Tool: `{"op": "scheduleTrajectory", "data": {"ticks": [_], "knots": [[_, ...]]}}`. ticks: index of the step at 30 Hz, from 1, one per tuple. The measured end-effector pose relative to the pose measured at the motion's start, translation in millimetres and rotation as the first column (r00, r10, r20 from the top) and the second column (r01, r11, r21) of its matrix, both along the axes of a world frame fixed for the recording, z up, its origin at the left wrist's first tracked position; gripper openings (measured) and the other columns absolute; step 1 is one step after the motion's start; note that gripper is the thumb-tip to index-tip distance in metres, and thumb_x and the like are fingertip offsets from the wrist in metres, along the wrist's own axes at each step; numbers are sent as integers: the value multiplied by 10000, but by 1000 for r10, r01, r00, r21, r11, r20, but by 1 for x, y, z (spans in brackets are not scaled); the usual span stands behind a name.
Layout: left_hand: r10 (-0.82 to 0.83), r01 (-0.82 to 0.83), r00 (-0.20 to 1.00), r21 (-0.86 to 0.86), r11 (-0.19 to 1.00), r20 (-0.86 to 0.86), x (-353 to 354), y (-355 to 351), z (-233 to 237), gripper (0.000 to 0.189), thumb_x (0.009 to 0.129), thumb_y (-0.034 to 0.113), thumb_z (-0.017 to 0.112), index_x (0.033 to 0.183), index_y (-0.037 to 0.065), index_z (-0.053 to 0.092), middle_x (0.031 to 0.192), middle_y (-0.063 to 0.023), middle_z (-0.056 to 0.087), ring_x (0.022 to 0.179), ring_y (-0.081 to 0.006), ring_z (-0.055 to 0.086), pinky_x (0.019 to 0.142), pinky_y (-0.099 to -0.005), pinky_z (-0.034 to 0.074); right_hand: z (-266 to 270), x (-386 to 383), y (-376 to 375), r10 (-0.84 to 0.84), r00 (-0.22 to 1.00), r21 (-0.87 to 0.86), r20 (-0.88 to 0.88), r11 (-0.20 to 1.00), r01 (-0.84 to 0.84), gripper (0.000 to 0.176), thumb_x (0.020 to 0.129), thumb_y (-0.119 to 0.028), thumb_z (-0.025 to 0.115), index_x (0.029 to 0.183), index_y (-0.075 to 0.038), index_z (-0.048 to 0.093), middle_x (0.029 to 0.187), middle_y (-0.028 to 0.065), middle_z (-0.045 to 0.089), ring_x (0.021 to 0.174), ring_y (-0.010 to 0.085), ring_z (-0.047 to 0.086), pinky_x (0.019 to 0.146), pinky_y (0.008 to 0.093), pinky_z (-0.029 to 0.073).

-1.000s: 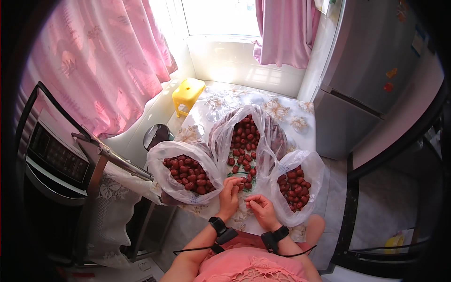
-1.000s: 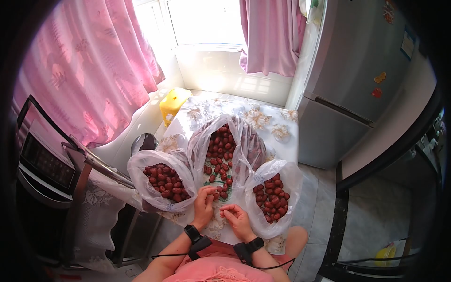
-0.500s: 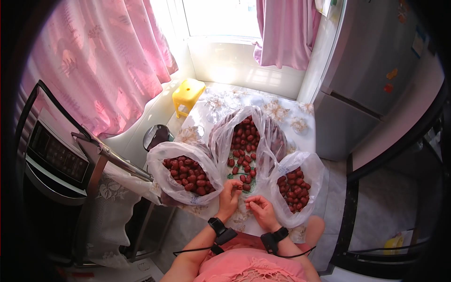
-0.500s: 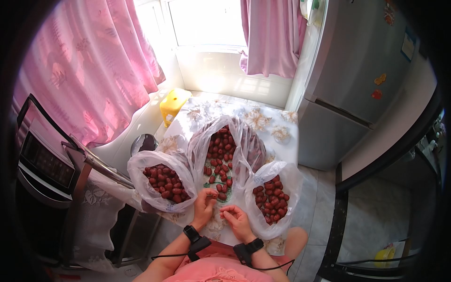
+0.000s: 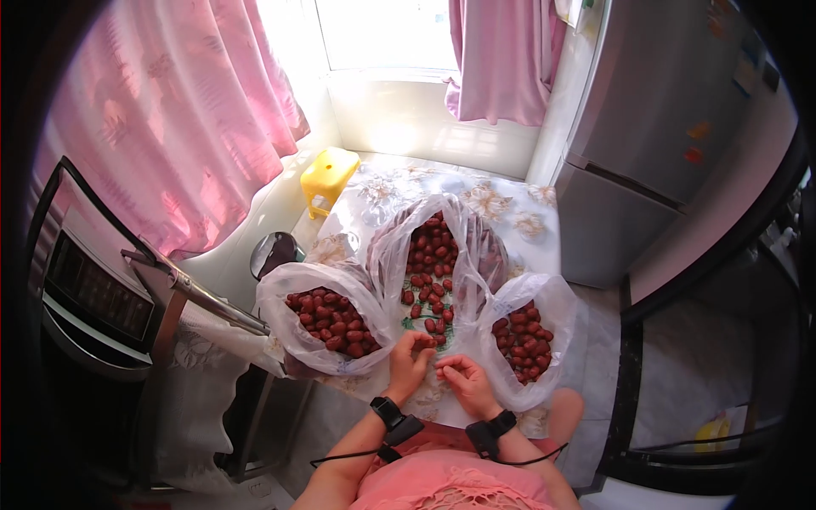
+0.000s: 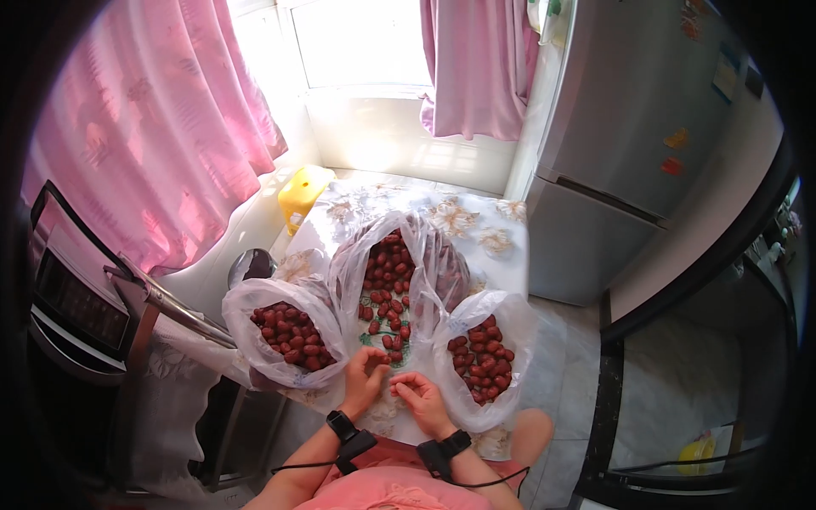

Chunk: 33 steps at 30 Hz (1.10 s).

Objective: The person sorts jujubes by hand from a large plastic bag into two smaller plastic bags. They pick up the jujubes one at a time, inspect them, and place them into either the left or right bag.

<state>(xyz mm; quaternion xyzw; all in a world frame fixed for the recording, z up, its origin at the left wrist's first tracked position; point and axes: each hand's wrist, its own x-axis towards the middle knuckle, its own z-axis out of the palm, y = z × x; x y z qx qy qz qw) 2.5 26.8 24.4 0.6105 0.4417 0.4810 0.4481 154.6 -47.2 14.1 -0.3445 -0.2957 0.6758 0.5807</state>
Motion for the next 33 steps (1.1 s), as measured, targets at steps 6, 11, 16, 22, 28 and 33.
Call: {"op": "scheduleTrajectory", "data": {"ticks": [6,11,16,22,28,33], "knots": [[-8,8,999,-6,1000,-46,-2,1,-2,192,825,-84,696,993,-12,637,917,-95,697,868,-185,716,779,-306,565,-2,0,2,11,1000,5,2,1000,-11,175,1030,-82,623,1184,-5,654,1114,48,686,1004,118,645,952,279,509],[4,-4,1000,20,1000,4,0,-1,2,164,831,-81,687,977,-15,652,913,-90,698,866,-180,714,761,-304,565,-3,-1,1,11,1000,8,3,1000,-11,169,1026,-68,625,1180,1,643,1143,60,684,1023,123,647,962,285,510],[-166,155,986,274,949,17,21,-17,72,285,839,-90,659,1108,-5,702,1011,-114,696,880,-203,712,782,-303,563,-5,-2,1,-16,1000,-13,5,1000,17,200,1035,-123,627,1214,-34,630,1130,27,670,1028,98,629,926,264,506],[-314,331,943,374,866,-106,73,-16,115,362,864,-12,711,1223,26,681,1174,-142,673,1063,-325,666,921,-377,531,35,-11,-8,-229,933,191,278,965,180,223,1048,-106,589,1258,-36,617,1192,19,656,1060,91,614,913,261,492],[-151,212,968,338,917,-200,48,-6,69,385,846,-18,695,1222,58,670,1198,-148,647,1103,-358,628,951,-427,507,-10,1,-1,1,999,-90,44,996,3,199,1053,-93,574,1238,-35,621,1196,36,656,1061,104,618,925,273,493],[114,3,921,300,954,-372,11,2,24,311,817,-31,696,1120,38,690,1123,-137,655,1017,-348,653,888,-427,522,-11,-1,4,13,999,16,-51,1000,-12,183,1036,-90,616,1202,-17,645,1133,37,675,1018,123,637,962,283,507]]}}
